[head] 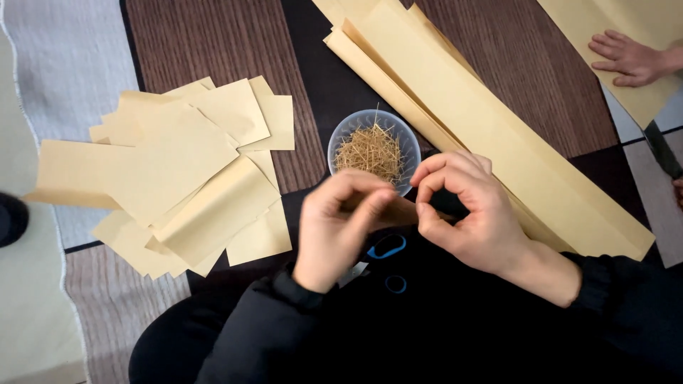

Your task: The person cuts and folds paper strips and handles toothpicks to prepare packaging.

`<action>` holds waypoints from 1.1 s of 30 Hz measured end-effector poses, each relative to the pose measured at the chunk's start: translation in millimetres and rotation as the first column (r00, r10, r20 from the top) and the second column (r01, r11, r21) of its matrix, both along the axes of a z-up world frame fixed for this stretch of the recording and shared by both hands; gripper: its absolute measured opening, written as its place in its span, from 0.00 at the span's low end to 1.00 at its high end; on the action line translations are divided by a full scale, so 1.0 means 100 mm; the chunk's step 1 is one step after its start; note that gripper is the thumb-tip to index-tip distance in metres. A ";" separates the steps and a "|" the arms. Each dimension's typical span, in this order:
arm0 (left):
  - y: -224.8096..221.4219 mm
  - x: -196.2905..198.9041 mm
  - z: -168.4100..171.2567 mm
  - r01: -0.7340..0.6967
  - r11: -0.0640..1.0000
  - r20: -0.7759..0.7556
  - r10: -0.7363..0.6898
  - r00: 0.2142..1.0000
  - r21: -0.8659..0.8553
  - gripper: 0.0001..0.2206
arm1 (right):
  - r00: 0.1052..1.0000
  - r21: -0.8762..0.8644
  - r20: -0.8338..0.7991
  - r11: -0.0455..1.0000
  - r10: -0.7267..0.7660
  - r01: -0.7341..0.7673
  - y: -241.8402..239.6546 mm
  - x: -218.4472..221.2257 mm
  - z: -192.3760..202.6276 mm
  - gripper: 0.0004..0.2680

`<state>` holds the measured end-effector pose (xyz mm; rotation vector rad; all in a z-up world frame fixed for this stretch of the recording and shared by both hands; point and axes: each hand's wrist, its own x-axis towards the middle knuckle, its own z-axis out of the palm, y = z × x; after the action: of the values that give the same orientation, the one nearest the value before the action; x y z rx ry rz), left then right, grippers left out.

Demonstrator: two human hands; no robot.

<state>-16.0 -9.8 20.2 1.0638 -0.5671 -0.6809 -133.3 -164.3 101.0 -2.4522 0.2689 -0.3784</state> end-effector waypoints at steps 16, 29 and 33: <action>0.05 0.06 0.21 0.033 0.988 0.061 -0.043 0.997 0.150 0.02 | 0.999 0.045 0.020 0.999 -0.031 0.030 -0.02 -0.04 -0.01 0.06; 0.28 0.41 0.14 -0.310 0.945 0.283 0.269 0.921 0.108 0.03 | 0.999 0.011 -0.044 1.000 0.013 -0.013 -0.01 -0.02 -0.01 0.05; 0.36 0.53 0.19 -0.428 0.885 0.339 0.352 0.873 0.183 0.04 | 0.999 0.024 -0.034 1.000 -0.006 0.006 -0.01 -0.02 -0.03 0.05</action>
<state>36.7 26.3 39.0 1.4887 -0.5042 -0.2326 -135.2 -165.2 97.6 -2.4364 0.2937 -0.3344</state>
